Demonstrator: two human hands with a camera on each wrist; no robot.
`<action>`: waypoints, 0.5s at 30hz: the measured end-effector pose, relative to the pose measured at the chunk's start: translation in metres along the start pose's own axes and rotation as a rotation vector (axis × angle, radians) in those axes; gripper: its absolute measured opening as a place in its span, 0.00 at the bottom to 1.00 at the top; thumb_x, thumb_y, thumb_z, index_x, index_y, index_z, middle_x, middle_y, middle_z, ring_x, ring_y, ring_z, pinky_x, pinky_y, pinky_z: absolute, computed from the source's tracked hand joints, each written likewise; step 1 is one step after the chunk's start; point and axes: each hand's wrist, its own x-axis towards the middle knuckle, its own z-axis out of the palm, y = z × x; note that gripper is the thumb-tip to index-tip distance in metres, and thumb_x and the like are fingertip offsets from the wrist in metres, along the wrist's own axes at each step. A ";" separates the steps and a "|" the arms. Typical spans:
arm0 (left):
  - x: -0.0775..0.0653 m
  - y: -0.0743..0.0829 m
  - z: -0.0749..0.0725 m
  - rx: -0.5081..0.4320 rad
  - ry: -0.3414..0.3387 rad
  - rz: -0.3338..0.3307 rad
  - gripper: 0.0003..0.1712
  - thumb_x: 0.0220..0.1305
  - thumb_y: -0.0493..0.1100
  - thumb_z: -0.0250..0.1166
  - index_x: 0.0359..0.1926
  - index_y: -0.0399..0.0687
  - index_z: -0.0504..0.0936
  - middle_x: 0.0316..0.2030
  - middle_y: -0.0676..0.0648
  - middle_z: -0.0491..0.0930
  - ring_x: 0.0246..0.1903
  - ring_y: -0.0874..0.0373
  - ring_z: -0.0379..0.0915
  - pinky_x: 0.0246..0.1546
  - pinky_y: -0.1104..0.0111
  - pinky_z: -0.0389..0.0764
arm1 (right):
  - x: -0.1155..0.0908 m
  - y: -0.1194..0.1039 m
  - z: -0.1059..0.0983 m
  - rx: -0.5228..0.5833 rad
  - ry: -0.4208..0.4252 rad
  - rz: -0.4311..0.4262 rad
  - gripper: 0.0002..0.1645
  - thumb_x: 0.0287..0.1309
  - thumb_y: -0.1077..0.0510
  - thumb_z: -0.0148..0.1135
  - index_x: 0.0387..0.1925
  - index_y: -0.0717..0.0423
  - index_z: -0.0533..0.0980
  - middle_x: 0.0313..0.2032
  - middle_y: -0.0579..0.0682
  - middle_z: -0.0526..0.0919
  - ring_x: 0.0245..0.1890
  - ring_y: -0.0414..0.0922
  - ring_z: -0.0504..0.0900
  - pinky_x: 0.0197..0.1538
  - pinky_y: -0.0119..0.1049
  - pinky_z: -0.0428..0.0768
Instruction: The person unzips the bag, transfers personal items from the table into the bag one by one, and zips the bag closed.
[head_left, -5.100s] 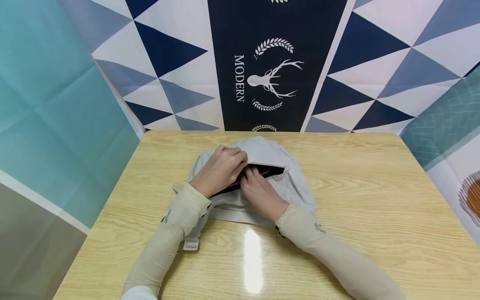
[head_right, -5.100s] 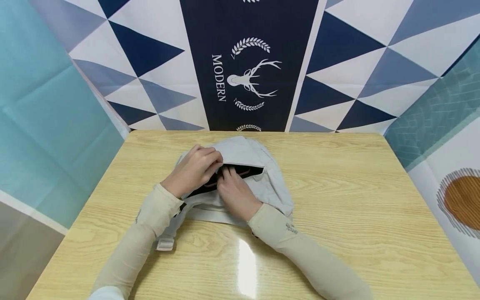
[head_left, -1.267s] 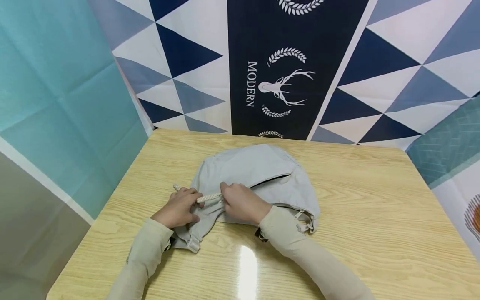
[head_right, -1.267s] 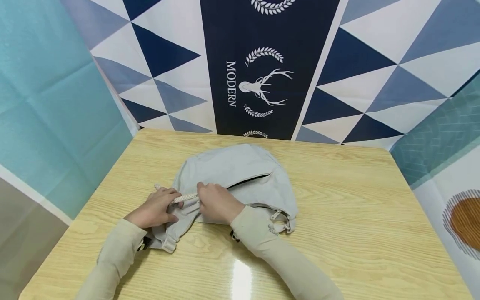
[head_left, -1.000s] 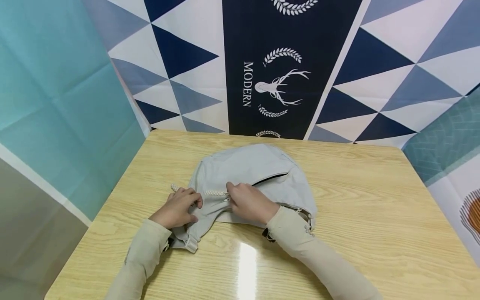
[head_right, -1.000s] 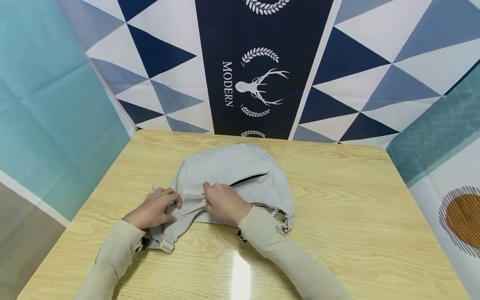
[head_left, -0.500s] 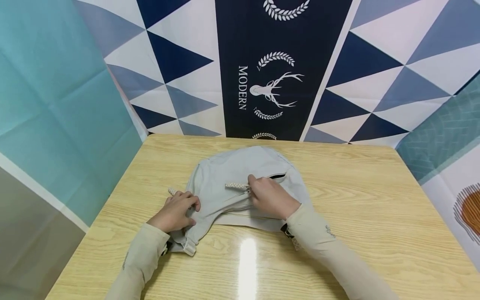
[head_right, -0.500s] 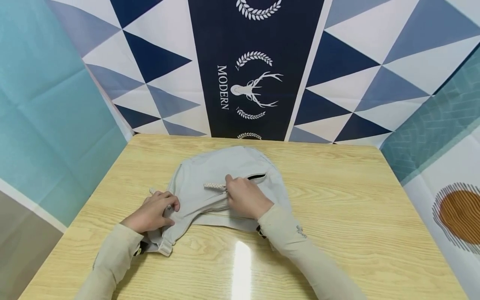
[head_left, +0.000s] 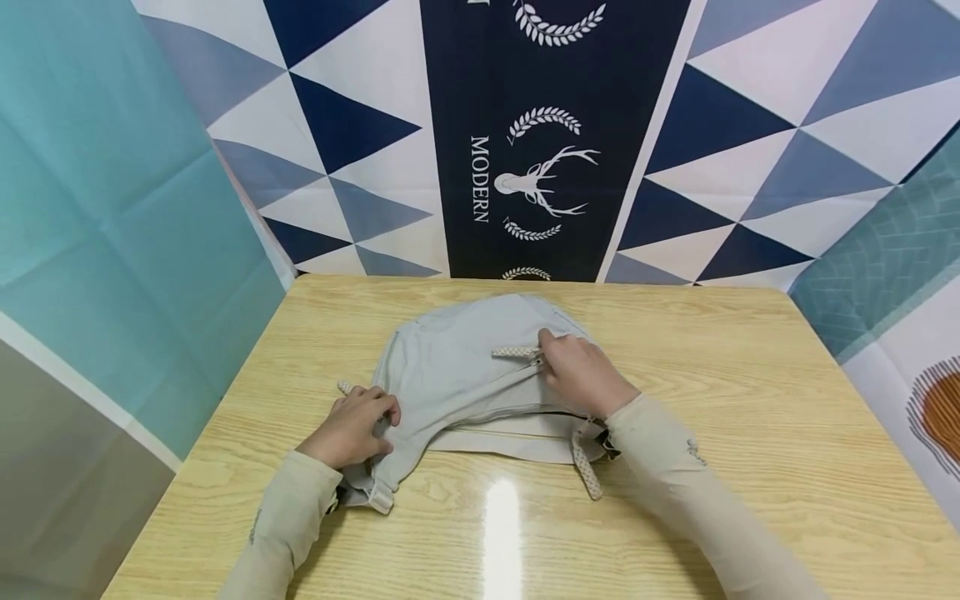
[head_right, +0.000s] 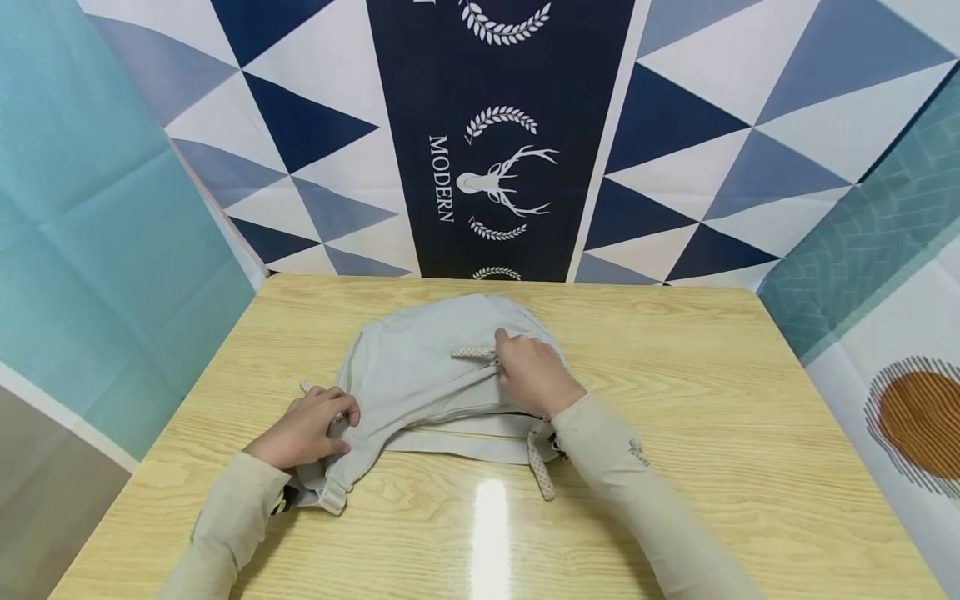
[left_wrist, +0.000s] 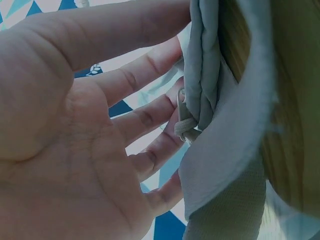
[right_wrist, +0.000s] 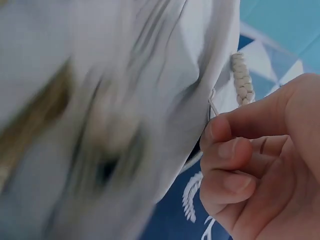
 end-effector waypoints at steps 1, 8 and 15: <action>0.000 0.000 0.000 0.002 0.001 -0.002 0.19 0.50 0.39 0.79 0.33 0.56 0.74 0.39 0.53 0.73 0.50 0.45 0.67 0.46 0.50 0.65 | -0.001 0.006 -0.002 -0.004 -0.001 0.016 0.06 0.58 0.67 0.58 0.37 0.61 0.71 0.21 0.51 0.75 0.21 0.49 0.79 0.26 0.46 0.78; 0.002 -0.001 -0.004 0.026 -0.002 0.009 0.19 0.50 0.39 0.79 0.33 0.55 0.74 0.39 0.53 0.73 0.47 0.47 0.66 0.43 0.53 0.65 | -0.007 0.043 -0.011 0.020 0.033 0.070 0.03 0.59 0.67 0.55 0.35 0.60 0.70 0.21 0.53 0.76 0.20 0.51 0.78 0.25 0.49 0.77; 0.006 -0.005 -0.005 0.053 -0.002 0.036 0.20 0.50 0.38 0.79 0.34 0.55 0.74 0.39 0.53 0.73 0.45 0.48 0.66 0.41 0.52 0.66 | -0.011 0.078 -0.012 0.080 0.052 0.093 0.04 0.66 0.65 0.52 0.33 0.59 0.72 0.23 0.52 0.77 0.22 0.48 0.77 0.30 0.48 0.75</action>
